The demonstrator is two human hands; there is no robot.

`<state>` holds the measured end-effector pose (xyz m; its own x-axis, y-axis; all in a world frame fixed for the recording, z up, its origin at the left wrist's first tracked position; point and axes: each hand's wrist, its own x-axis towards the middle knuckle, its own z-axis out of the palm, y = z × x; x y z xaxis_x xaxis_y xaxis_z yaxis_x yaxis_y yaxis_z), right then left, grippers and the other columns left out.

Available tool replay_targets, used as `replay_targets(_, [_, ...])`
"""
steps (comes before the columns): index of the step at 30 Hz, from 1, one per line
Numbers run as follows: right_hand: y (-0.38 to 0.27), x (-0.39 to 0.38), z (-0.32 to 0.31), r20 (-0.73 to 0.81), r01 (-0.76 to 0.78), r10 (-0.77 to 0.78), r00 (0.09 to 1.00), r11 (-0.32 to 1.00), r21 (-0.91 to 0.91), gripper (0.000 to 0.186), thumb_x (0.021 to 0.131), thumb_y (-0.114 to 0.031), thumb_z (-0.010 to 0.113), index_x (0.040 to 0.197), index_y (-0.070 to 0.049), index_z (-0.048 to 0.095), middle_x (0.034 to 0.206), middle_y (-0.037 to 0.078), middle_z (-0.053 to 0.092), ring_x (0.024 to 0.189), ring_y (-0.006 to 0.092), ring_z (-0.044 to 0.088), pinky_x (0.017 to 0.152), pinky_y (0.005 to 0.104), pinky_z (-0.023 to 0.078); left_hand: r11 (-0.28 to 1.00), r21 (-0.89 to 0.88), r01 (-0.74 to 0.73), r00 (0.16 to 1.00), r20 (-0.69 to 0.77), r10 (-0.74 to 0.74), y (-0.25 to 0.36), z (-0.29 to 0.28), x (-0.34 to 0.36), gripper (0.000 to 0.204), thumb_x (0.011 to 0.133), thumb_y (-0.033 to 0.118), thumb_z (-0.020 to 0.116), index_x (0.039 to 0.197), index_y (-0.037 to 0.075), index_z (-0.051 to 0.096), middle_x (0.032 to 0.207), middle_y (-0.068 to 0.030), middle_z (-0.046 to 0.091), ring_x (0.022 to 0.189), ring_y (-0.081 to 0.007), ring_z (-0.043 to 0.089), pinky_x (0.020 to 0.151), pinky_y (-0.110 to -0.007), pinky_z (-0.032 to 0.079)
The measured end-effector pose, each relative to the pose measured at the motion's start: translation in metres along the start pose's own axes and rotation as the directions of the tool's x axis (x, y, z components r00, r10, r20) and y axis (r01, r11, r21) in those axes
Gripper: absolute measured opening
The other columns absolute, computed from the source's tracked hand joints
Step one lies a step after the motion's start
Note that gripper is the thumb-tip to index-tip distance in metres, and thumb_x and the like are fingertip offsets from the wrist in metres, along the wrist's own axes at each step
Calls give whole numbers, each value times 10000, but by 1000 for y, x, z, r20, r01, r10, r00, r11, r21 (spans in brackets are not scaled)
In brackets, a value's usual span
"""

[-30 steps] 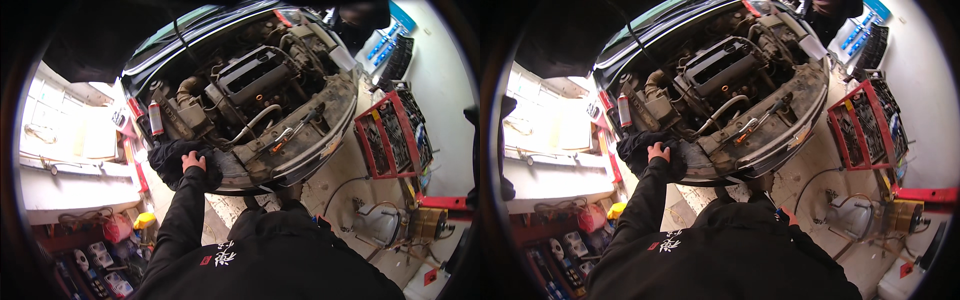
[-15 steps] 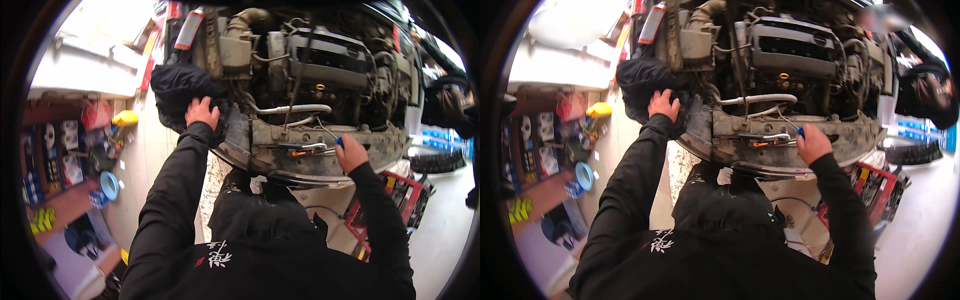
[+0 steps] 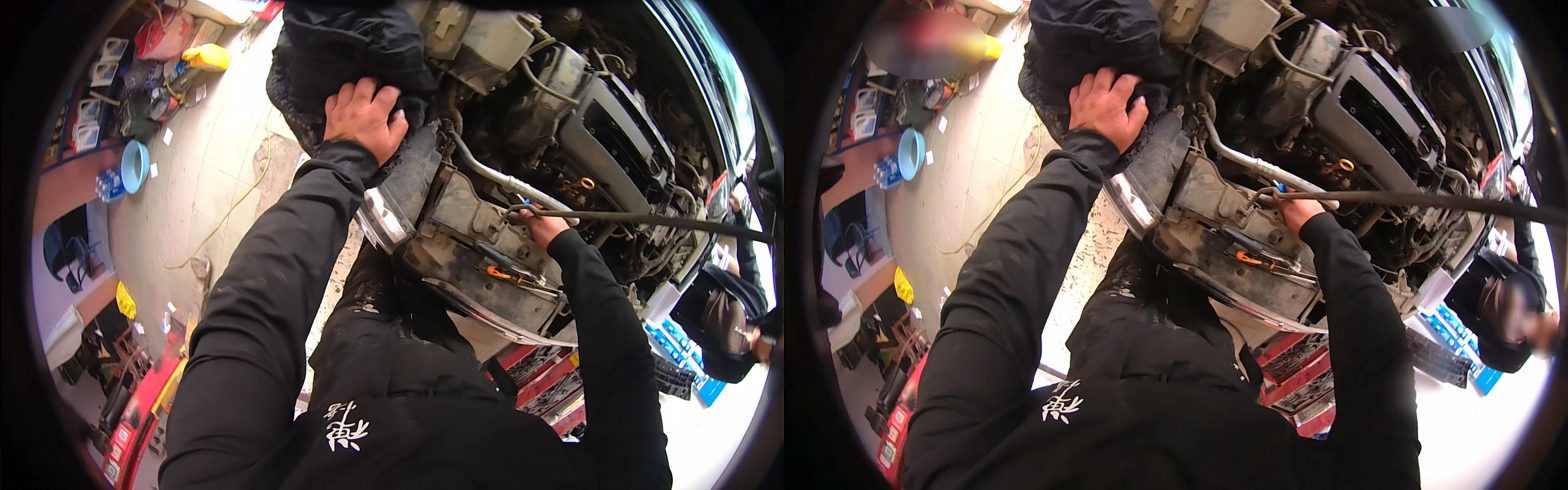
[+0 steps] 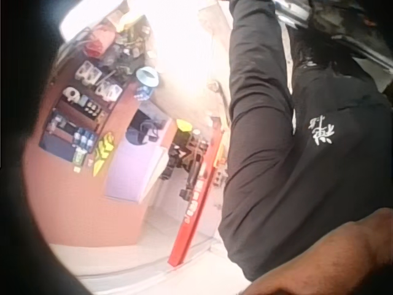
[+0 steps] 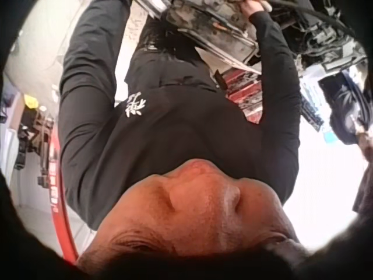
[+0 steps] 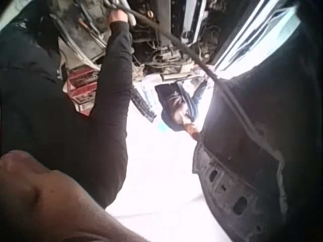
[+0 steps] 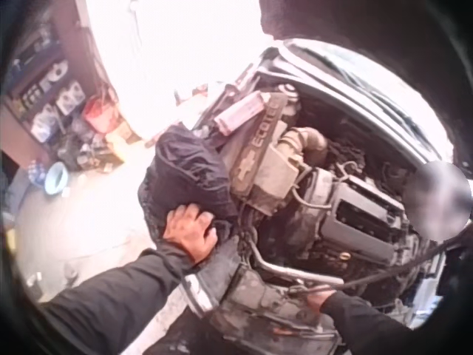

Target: The person works on a car engine with the hood open, using a screwdriver and socket wrench to loosen and remove bolts from the engine cover. They repeatedly reach for tools on a nearby cart and continue adjusting components within the engine bay.

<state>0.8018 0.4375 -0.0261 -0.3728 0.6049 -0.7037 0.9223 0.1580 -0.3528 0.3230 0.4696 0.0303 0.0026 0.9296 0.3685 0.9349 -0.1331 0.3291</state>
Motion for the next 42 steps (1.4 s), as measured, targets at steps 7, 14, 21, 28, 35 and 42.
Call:
replay_targets(7, [70,81,74,47,28,130,990,-520,854,198,1192,-207,525,1010,-139,563,1001,65,562,902,221,593,846,404,578,1000,6,-18,999,-28,18,-5,4,-3,329,892,342,795,1194,212,781,1213,-76,680,1130,-353,641,974,-526,499])
replay_targets(14, [135,106,96,-259,219,-36,965,-431,875,248,1134,-175,595,890,-145,562,823,32,554,787,205,545,735,418,493,999,8,-31,999,-37,31,-9,9,-8,344,901,338,794,1222,213,790,1239,-77,687,1141,-359,647,980,-522,503])
replay_targets(21, [60,63,51,-415,148,-33,909,958,247,164,1088,-222,615,971,-107,621,912,123,637,865,322,623,819,461,546,993,113,-17,998,68,9,4,-6,5,348,911,366,787,1226,217,785,1242,-105,676,1156,-384,641,993,-547,504])
replay_targets(28, [21,51,21,-395,-7,116,911,964,267,175,992,-207,656,994,-32,665,996,304,730,1016,522,719,860,592,570,942,-114,-317,941,83,327,94,1,45,337,905,196,779,1229,102,780,1145,-131,729,1121,-383,670,975,-502,533])
replay_targets(35, [12,49,12,-399,48,98,912,939,342,269,1032,-260,646,1102,-18,741,1146,274,783,1136,470,762,992,544,614,977,-192,-94,374,903,213,136,139,92,398,1055,290,711,1329,15,799,1266,-257,805,1217,-416,760,1071,-466,588])
replay_targets(42, [8,49,4,-310,12,120,943,920,391,287,1040,-268,677,1113,-6,769,1140,289,787,1109,474,769,966,541,618,981,-100,-163,244,960,139,122,210,71,587,1104,535,696,1334,5,796,1168,-265,821,1116,-400,779,1007,-470,581])
